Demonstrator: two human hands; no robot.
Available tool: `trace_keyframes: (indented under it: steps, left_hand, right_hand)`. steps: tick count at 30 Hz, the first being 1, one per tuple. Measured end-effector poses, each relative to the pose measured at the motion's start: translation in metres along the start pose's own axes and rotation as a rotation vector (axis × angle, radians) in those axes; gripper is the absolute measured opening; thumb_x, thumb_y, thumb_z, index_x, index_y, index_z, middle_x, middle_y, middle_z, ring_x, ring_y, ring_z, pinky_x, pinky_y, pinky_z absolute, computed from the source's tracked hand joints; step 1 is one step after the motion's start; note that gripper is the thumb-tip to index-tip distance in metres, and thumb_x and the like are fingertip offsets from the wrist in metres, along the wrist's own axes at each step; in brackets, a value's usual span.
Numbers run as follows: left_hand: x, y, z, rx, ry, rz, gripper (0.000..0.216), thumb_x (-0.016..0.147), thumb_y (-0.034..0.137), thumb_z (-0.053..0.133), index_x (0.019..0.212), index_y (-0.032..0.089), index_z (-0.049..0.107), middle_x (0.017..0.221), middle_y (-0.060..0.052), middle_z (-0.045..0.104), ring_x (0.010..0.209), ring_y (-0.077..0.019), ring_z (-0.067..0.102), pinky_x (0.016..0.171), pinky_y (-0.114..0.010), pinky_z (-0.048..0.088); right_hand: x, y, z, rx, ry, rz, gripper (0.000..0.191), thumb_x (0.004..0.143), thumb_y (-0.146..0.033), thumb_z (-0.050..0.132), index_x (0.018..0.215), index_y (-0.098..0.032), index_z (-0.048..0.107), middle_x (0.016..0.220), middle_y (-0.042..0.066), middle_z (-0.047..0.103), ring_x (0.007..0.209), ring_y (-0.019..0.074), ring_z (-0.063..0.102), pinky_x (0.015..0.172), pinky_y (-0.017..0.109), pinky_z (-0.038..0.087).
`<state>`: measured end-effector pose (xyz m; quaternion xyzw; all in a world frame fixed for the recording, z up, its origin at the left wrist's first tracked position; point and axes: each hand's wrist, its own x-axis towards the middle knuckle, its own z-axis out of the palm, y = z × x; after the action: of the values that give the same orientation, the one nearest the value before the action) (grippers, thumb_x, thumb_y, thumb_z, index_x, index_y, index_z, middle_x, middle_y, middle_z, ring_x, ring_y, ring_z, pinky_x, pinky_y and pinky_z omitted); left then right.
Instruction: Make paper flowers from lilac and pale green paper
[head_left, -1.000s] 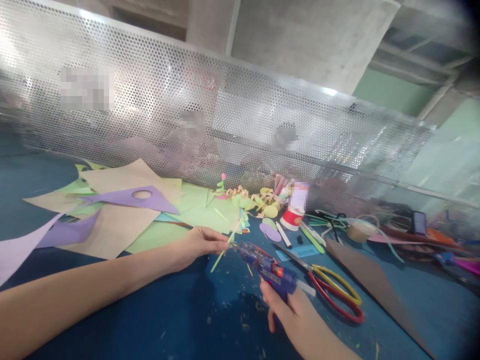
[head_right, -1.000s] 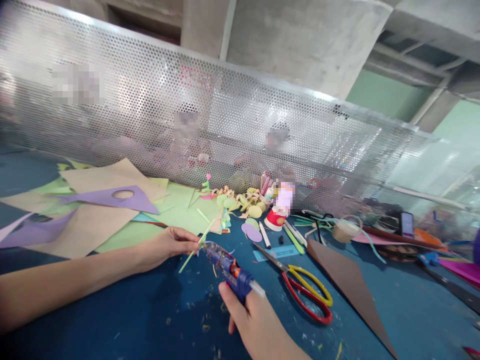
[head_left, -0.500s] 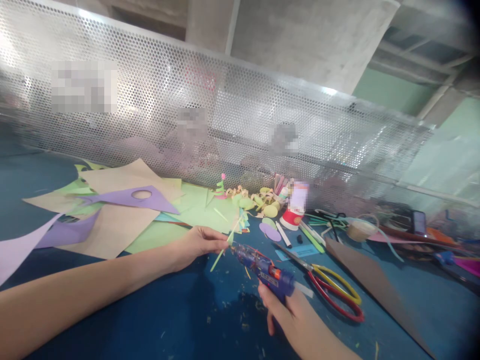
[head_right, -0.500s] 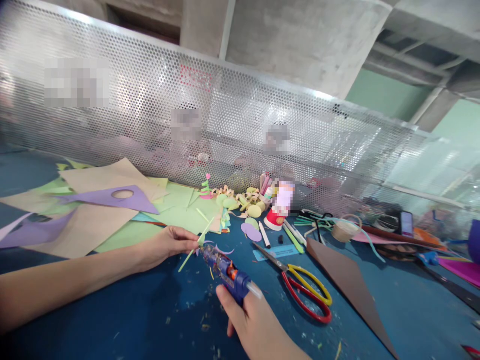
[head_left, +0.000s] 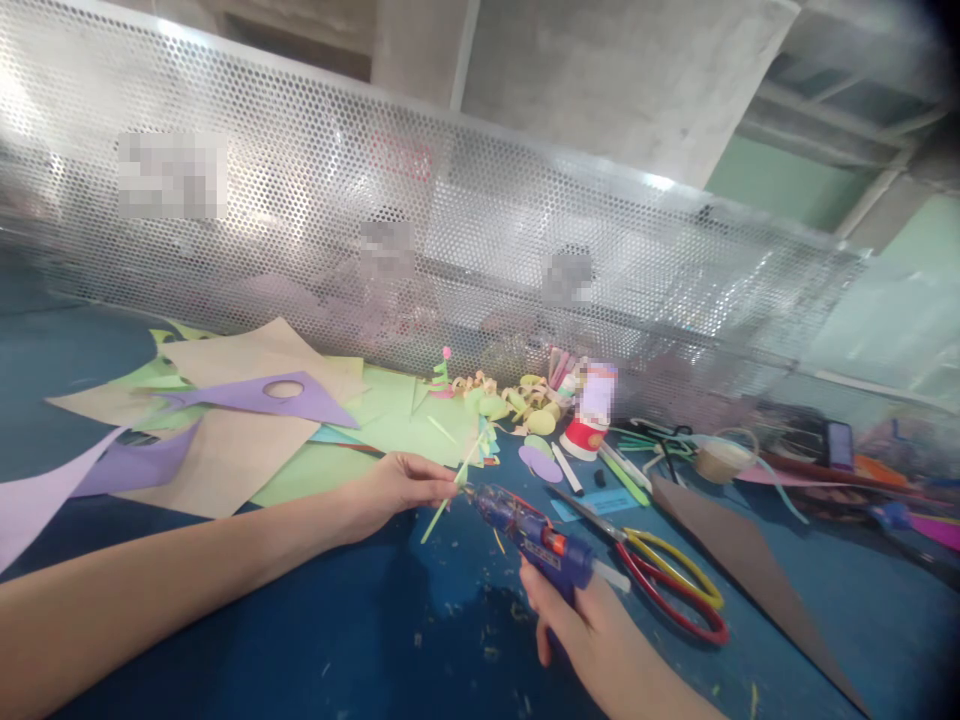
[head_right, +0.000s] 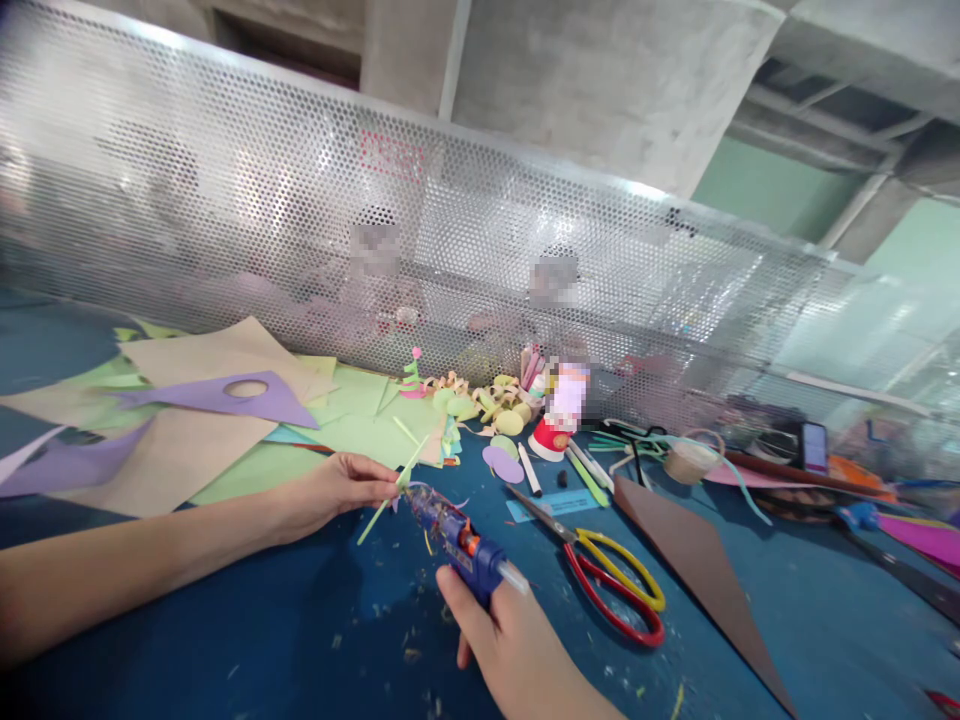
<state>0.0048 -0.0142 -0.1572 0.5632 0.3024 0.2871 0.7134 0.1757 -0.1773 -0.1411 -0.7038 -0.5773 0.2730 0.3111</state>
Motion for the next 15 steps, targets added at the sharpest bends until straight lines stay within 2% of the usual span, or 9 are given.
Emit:
trace_keyframes:
  steps: [5, 8, 10, 12, 15]
  left_hand:
    - [-0.001, 0.0, 0.0, 0.045, -0.011, 0.018, 0.025, 0.055, 0.029, 0.076, 0.076, 0.017, 0.071, 0.065, -0.002, 0.068, 0.061, -0.0106, 0.057, 0.064, -0.022, 0.044]
    - [-0.001, 0.001, 0.001, 0.041, -0.015, 0.014, 0.025, 0.055, 0.029, 0.076, 0.076, 0.017, 0.071, 0.066, -0.002, 0.068, 0.062, -0.0104, 0.057, 0.063, -0.021, 0.044]
    - [-0.002, 0.002, 0.001, 0.038, -0.028, 0.01, 0.025, 0.056, 0.029, 0.075, 0.077, 0.016, 0.071, 0.067, -0.002, 0.068, 0.062, -0.0104, 0.057, 0.063, -0.021, 0.043]
    - [-0.002, 0.003, 0.001, 0.038, -0.028, 0.006, 0.026, 0.056, 0.029, 0.075, 0.077, 0.016, 0.071, 0.068, -0.003, 0.068, 0.063, -0.0105, 0.057, 0.063, -0.021, 0.043]
    - [-0.002, 0.003, 0.001, 0.047, -0.011, -0.003, 0.028, 0.056, 0.03, 0.075, 0.079, 0.015, 0.07, 0.068, -0.003, 0.067, 0.063, -0.0103, 0.057, 0.063, -0.021, 0.042]
  right_hand:
    - [0.002, 0.0, 0.001, 0.058, 0.021, -0.028, 0.046, 0.081, -0.057, 0.034, 0.071, -0.016, 0.052, 0.053, -0.003, 0.049, 0.046, 0.0126, 0.054, 0.053, 0.024, 0.043]
    - [0.003, 0.0, -0.007, 0.14, 0.015, -0.037, 0.045, 0.081, -0.057, 0.034, 0.078, -0.016, 0.053, 0.066, 0.001, 0.055, 0.047, 0.0116, 0.053, 0.052, 0.025, 0.045]
    - [0.003, 0.004, -0.02, 0.164, 0.084, -0.047, 0.046, 0.08, -0.057, 0.036, 0.087, -0.016, 0.054, 0.072, 0.003, 0.057, 0.049, 0.012, 0.054, 0.051, 0.025, 0.046]
    - [0.003, 0.015, -0.039, 0.087, 0.203, -0.046, 0.047, 0.079, -0.058, 0.038, 0.092, -0.016, 0.055, 0.067, 0.003, 0.057, 0.048, 0.0135, 0.053, 0.05, 0.026, 0.046]
    - [0.002, 0.039, -0.078, -0.259, 0.36, -0.031, 0.042, 0.078, -0.056, 0.041, 0.086, -0.02, 0.06, 0.057, 0.003, 0.057, 0.05, 0.0179, 0.056, 0.055, 0.03, 0.047]
